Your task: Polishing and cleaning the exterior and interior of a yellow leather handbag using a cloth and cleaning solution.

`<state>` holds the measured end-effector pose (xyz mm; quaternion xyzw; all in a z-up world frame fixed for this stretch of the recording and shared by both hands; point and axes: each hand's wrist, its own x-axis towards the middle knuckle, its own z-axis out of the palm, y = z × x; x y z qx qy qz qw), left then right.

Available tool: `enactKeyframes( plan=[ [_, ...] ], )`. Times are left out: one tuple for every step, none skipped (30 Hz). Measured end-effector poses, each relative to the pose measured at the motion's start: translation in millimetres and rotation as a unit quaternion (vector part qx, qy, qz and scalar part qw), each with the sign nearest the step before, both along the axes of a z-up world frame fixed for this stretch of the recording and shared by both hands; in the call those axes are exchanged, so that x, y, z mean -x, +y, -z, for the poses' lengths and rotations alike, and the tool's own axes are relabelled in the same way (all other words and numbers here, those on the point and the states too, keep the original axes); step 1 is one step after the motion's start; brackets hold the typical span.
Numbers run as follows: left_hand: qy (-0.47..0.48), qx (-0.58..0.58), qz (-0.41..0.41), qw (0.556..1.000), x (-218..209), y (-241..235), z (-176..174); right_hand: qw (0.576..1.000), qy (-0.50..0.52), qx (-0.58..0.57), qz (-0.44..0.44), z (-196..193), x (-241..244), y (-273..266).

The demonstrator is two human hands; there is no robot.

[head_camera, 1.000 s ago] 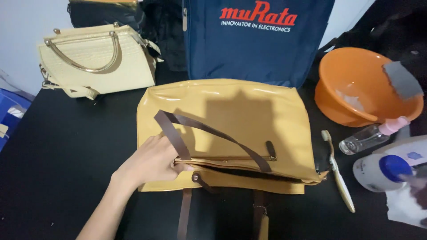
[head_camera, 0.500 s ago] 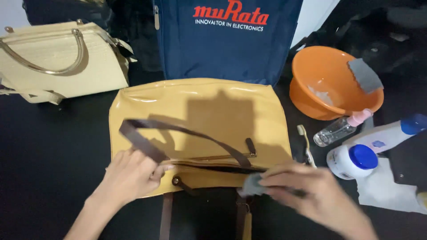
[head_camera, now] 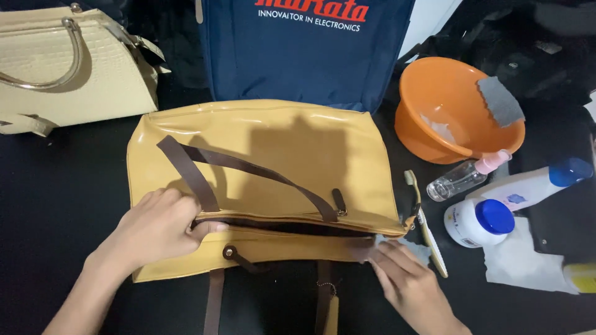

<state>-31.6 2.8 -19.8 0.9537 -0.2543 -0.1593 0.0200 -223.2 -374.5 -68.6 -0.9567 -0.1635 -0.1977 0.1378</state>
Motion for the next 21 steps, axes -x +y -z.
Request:
enactKeyframes(
  plan=[
    [-0.005, 0.002, 0.009, 1.0, -1, 0, 0, 1.0, 0.003, -0.003, -0.022, -2, -2, 4],
    [-0.004, 0.002, 0.009, 1.0, -3, 0, 2, 1.0, 0.004, -0.003, -0.022, -10, -9, 18],
    [-0.009, 0.002, 0.012, 1.0, -4, 1, 5, 0.995, 0.029, -0.061, -0.067, -18, -16, 31],
    [-0.013, 0.002, 0.013, 1.0, -6, 2, 7, 0.985, 0.053, -0.12, -0.114, -25, -23, 45],
    [-0.014, 0.001, 0.013, 1.0, -5, -1, 1, 0.985, 0.052, -0.121, -0.114, -8, -31, 48],
    [0.004, 0.018, 0.005, 1.0, -4, -3, -5, 0.987, 0.026, -0.095, -0.131, 9, -38, 53],
    [0.022, 0.034, -0.002, 0.999, -3, -5, -10, 0.987, -0.001, -0.068, -0.147, 26, -45, 57],
    [0.022, 0.033, -0.003, 0.999, -3, -6, -14, 0.987, -0.001, -0.069, -0.148, 12, -49, 69],
    [0.034, 0.045, 0.001, 0.998, -2, -6, -17, 0.981, 0.04, -0.068, -0.178, -1, -54, 81],
    [0.046, 0.059, 0.004, 0.997, -2, -8, -21, 0.973, 0.082, -0.065, -0.208, -16, -59, 91],
    [0.047, 0.06, 0.002, 0.997, -2, -7, -18, 0.972, 0.082, -0.065, -0.209, -14, -65, 99],
    [0.048, 0.046, 0.008, 0.998, -3, -6, -17, 0.952, 0.103, -0.112, -0.264, -11, -73, 109],
    [0.05, 0.032, 0.014, 0.998, -5, -5, -15, 0.927, 0.123, -0.158, -0.317, -10, -81, 119],
    [0.047, 0.032, 0.012, 0.998, -5, -4, -18, 0.927, 0.12, -0.158, -0.32, -18, -83, 125],
    [0.06, 0.062, 0.029, 0.996, -6, -3, -21, 0.917, 0.153, -0.165, -0.329, -26, -85, 131],
    [0.073, 0.093, 0.045, 0.992, -7, -2, -22, 0.906, 0.188, -0.172, -0.337, -34, -86, 137],
    [0.072, 0.093, 0.043, 0.992, -13, -1, -20, 0.905, 0.188, -0.171, -0.34, -28, -85, 135],
    [0.086, 0.085, 0.051, 0.991, -17, 0, -17, 0.906, 0.172, -0.18, -0.342, -22, -83, 135],
    [0.101, 0.076, 0.06, 0.99, -21, 2, -13, 0.906, 0.157, -0.189, -0.344, -15, -81, 134],
    [0.101, 0.077, 0.058, 0.99, -23, 3, -11, 0.906, 0.158, -0.189, -0.345, -14, -77, 130],
    [0.113, 0.094, 0.06, 0.987, -25, 4, -9, 0.925, 0.144, -0.147, -0.321, -13, -73, 126]
  ],
)
